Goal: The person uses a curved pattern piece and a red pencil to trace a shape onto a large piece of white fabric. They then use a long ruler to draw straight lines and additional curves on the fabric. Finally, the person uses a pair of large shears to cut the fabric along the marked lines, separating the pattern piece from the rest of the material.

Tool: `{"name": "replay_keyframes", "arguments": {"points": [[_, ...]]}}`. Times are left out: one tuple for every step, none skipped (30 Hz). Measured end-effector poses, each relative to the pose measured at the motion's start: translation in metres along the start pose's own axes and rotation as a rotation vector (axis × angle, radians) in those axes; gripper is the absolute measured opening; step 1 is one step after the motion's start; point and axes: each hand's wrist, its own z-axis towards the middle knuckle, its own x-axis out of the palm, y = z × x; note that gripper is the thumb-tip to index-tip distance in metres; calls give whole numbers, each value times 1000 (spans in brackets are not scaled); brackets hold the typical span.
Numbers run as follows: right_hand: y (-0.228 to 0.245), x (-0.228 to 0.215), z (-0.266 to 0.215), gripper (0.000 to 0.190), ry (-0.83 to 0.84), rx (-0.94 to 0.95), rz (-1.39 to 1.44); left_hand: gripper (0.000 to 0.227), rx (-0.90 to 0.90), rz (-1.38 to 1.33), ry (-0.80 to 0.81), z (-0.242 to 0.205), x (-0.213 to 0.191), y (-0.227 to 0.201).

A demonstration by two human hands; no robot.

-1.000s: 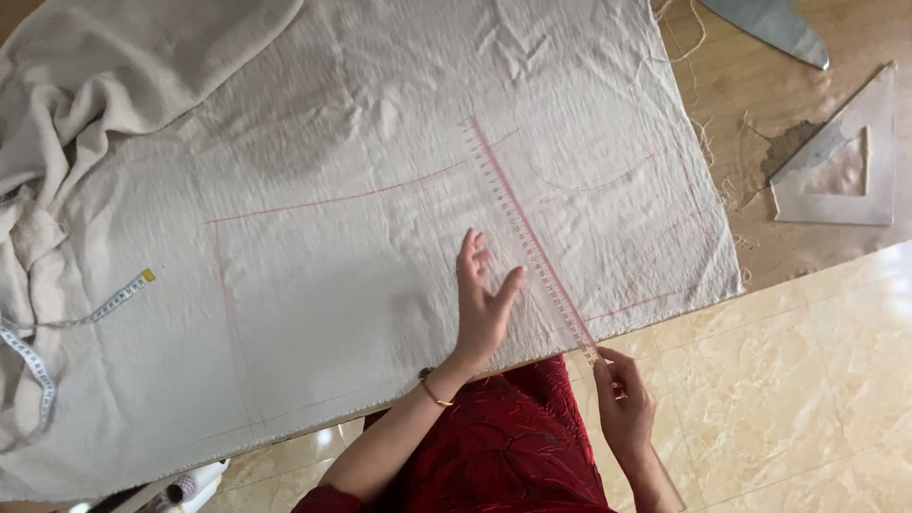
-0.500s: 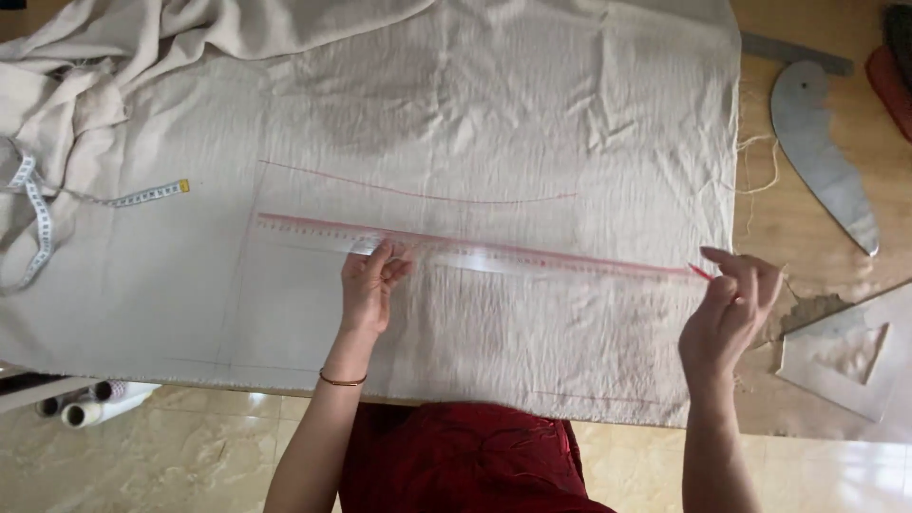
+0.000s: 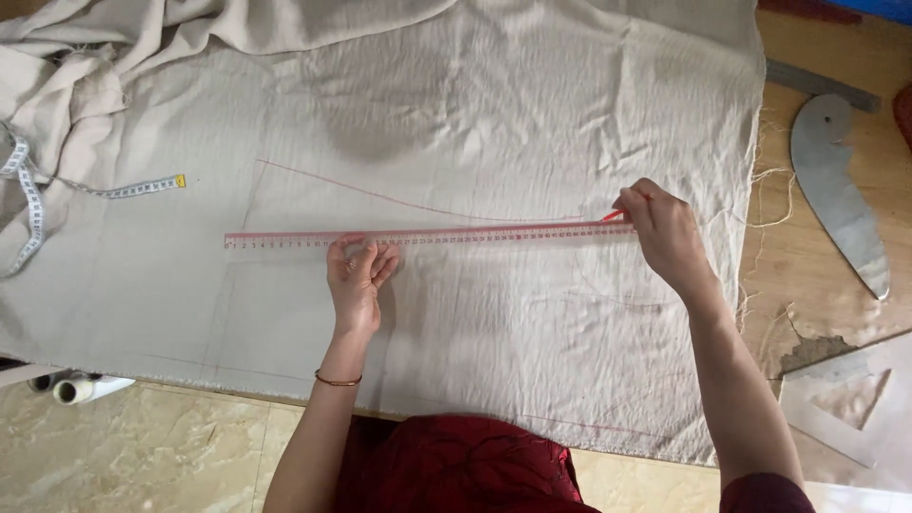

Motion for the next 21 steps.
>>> {"name": "replay_keyframes", "arguments": {"points": [[-2, 4, 6, 36, 2, -1, 0, 24, 0, 0, -3, 1, 1, 1], [-5, 8, 11, 40, 46, -6, -70, 25, 12, 8, -5, 2, 2, 2], [-8, 12, 16, 45, 90, -10, -140, 25, 23, 16, -7, 3, 2, 3], [-2, 11, 17, 45, 93, -12, -140, 25, 22, 16, -10, 5, 1, 5], [5, 10, 19, 48, 110, -27, -174, 25, 42, 31, -8, 7, 0, 7], [11, 9, 20, 52, 126, -40, -208, 25, 62, 46, -5, 9, -1, 10], [9, 12, 22, 52, 129, -41, -208, 25, 61, 46, -7, 9, 0, 10], [6, 15, 24, 51, 144, -58, -227, 26, 75, 64, 1, 11, 1, 9], [4, 18, 26, 50, 158, -75, -247, 28, 89, 82, 9, 12, 2, 9], [4, 19, 27, 50, 160, -76, -247, 28, 89, 82, 7, 11, 4, 7], [4, 20, 27, 49, 163, -87, -275, 28, 97, 92, 11, 10, 6, 5], [5, 22, 28, 48, 166, -98, -302, 28, 105, 103, 14, 8, 7, 3], [4, 22, 29, 48, 168, -98, -301, 28, 104, 103, 12, 9, 7, 4], [4, 22, 30, 50, 191, -99, -319, 28, 130, 125, 28, 10, 6, 4], [4, 23, 31, 51, 215, -99, -336, 27, 156, 147, 44, 11, 6, 4], [3, 24, 31, 51, 217, -101, -336, 27, 156, 147, 41, 10, 6, 3], [3, 26, 32, 51, 223, -116, -353, 26, 182, 175, 49, 9, 7, 2], [2, 28, 33, 51, 229, -132, -370, 25, 208, 202, 58, 9, 7, 1], [10, 30, 34, 51, 231, -134, -370, 25, 209, 202, 55, 10, 7, 1], [17, 33, 34, 47, 235, -169, -419, 25, 214, 203, 57, 11, 7, 2], [24, 35, 34, 44, 239, -205, -469, 24, 220, 204, 60, 13, 8, 3]]}}
